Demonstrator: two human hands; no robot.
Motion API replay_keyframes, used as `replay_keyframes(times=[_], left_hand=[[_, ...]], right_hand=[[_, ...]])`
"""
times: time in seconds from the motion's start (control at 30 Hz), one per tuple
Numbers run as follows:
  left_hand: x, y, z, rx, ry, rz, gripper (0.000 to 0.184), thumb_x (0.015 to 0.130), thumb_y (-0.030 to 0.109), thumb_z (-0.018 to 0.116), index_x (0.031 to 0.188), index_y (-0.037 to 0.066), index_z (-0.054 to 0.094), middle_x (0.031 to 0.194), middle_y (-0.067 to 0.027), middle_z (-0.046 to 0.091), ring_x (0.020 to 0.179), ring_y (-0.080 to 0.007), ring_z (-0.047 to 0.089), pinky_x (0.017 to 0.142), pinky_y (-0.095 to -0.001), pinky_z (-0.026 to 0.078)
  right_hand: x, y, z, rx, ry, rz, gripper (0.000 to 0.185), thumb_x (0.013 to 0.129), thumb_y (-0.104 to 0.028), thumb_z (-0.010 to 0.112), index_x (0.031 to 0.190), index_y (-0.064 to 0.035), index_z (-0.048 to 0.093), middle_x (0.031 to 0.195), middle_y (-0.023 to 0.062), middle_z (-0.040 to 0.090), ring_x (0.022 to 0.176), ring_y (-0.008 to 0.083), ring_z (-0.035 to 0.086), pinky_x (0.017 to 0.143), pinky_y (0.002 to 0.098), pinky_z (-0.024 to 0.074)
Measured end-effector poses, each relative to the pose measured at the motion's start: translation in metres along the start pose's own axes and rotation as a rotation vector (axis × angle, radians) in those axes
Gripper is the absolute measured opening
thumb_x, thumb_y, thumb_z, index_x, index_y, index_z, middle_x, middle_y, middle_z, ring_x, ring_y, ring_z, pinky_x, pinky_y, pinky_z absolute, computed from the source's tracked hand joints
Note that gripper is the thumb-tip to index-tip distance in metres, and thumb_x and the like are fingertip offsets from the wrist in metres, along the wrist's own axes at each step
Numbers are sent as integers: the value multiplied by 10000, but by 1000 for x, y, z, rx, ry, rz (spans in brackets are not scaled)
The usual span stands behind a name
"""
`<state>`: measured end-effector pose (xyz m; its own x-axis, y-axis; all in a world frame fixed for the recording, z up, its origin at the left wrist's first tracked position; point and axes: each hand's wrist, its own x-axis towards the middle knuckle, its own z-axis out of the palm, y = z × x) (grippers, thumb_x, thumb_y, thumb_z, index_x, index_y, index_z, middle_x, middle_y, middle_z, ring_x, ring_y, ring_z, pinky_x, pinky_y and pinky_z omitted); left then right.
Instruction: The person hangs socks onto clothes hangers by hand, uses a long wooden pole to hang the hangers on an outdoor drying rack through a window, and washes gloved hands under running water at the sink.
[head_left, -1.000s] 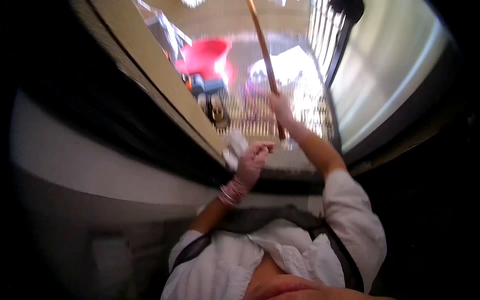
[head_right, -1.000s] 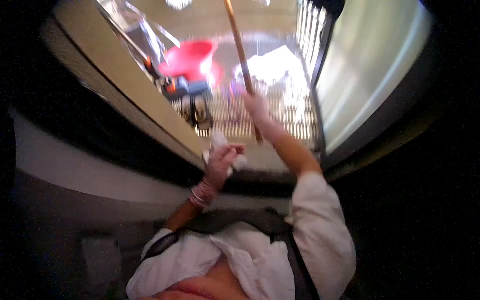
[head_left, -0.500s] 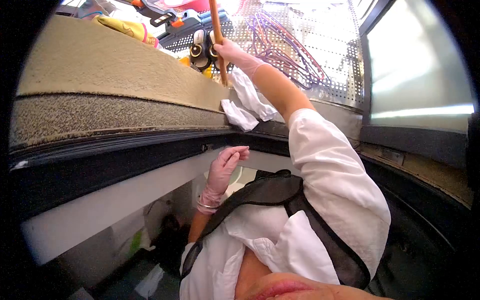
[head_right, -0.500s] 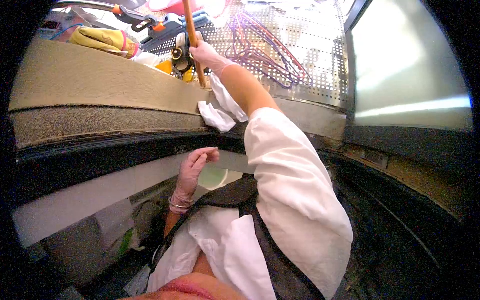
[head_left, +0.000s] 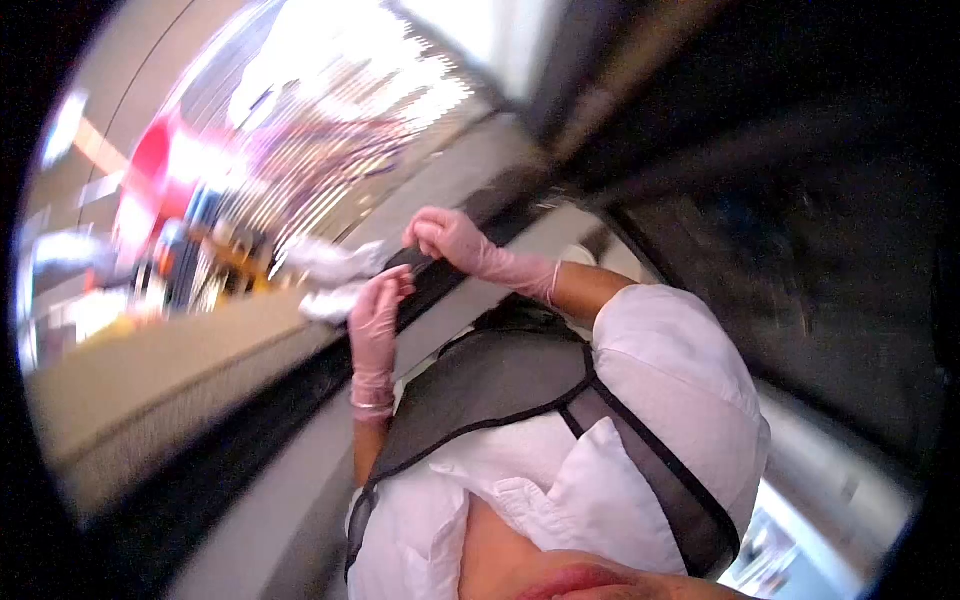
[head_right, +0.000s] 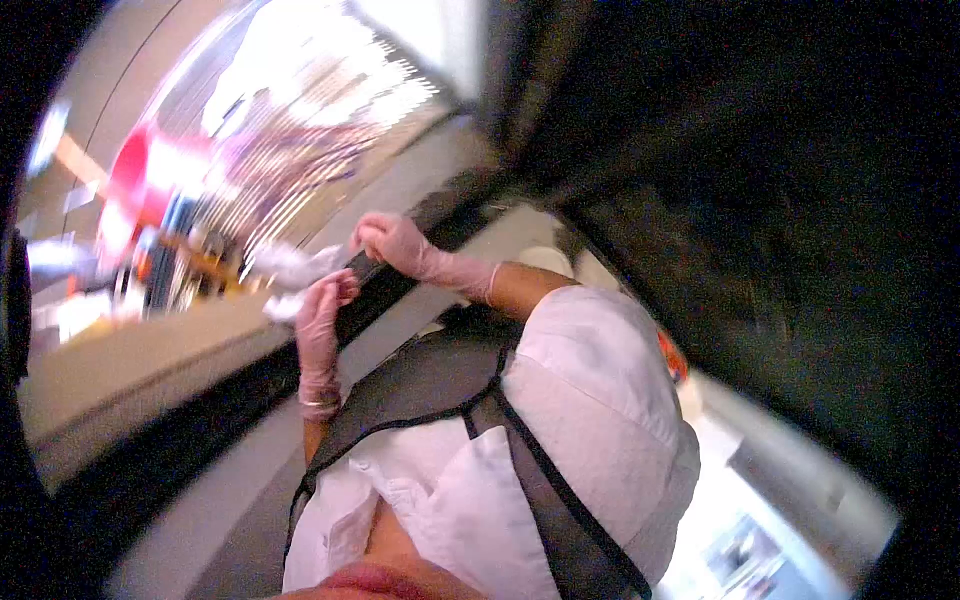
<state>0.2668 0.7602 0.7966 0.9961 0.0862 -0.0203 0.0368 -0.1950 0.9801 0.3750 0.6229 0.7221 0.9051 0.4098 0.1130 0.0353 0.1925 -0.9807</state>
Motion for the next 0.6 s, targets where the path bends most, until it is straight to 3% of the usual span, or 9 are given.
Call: replay_keyframes(times=[0.13, 0.2, 0.23, 0.33, 0.37, 0.47, 0.5, 0.53, 0.6], left_hand=[[13, 10, 82, -104, -228, 26, 267, 937, 194, 453, 1075, 4, 580, 940, -64, 609, 851, -128, 573, 783, -241, 449], [-7, 16, 128, -49, -334, 64, 263, 934, 188, 455, 1065, 1, 585, 943, -65, 610, 855, -135, 574, 775, -244, 448], [-19, 22, 150, -10, -368, 119, 260, 934, 178, 452, 1060, -7, 584, 945, -66, 610, 858, -136, 572, 773, -245, 447], [-61, 33, 216, 67, -522, 216, 255, 934, 151, 440, 1052, -28, 578, 947, -66, 608, 862, -136, 568, 768, -252, 448], [-78, 30, 231, 67, -541, 225, 255, 934, 151, 440, 1052, -28, 578, 947, -66, 608, 862, -136, 568, 768, -252, 448], [-87, 20, 240, 84, -637, 268, 249, 931, 125, 432, 1051, -42, 571, 948, -64, 607, 867, -131, 563, 777, -260, 451], [-86, 17, 238, 70, -632, 272, 238, 926, 110, 430, 1043, -41, 573, 946, -64, 607, 860, -130, 565, 782, -262, 452], [-90, 16, 238, 65, -616, 270, 229, 921, 95, 429, 1034, -39, 576, 945, -63, 607, 854, -130, 567, 786, -265, 454], [-112, 19, 254, 92, -566, 279, 216, 911, 81, 431, 1014, -35, 582, 943, -64, 607, 842, -132, 571, 791, -270, 456]], right_hand=[[-160, 21, -114, -239, 382, 48, 187, 839, -182, 461, 804, -88, 618, 695, 20, 593, 574, 111, 536, 542, 255, 454], [-259, 48, -144, -145, 566, 482, 166, 824, -205, 493, 863, -109, 624, 758, 28, 615, 689, 128, 568, 647, 293, 489], [-311, 99, -167, -428, 599, 301, 166, 827, -209, 497, 878, -115, 624, 772, 31, 623, 692, 142, 574, 640, 300, 498], [-462, 147, -217, 328, 1053, 702, 194, 867, -190, 457, 914, -119, 632, 716, 25, 604, 541, 127, 555, 491, 265, 483], [-525, 199, -239, 585, 1185, 554, 195, 849, -260, 470, 891, -144, 621, 691, -3, 590, 546, 124, 545, 515, 283, 457], [-611, 230, -277, 507, 1776, 202, 315, 800, -436, 511, 967, -172, 549, 854, 13, 577, 695, 136, 532, 611, 335, 404], [-597, 170, -274, 507, 2014, -118, 322, 816, -412, 499, 1027, -171, 531, 857, 11, 570, 680, 134, 509, 610, 339, 404], [-641, 222, -318, 167, 1987, -42, 316, 834, -389, 496, 1057, -170, 542, 930, 36, 566, 762, 151, 515, 664, 328, 419], [-652, 161, -332, 330, 1896, -206, 362, 838, -373, 493, 1108, -139, 554, 1028, 66, 563, 940, 174, 512, 791, 317, 415]])
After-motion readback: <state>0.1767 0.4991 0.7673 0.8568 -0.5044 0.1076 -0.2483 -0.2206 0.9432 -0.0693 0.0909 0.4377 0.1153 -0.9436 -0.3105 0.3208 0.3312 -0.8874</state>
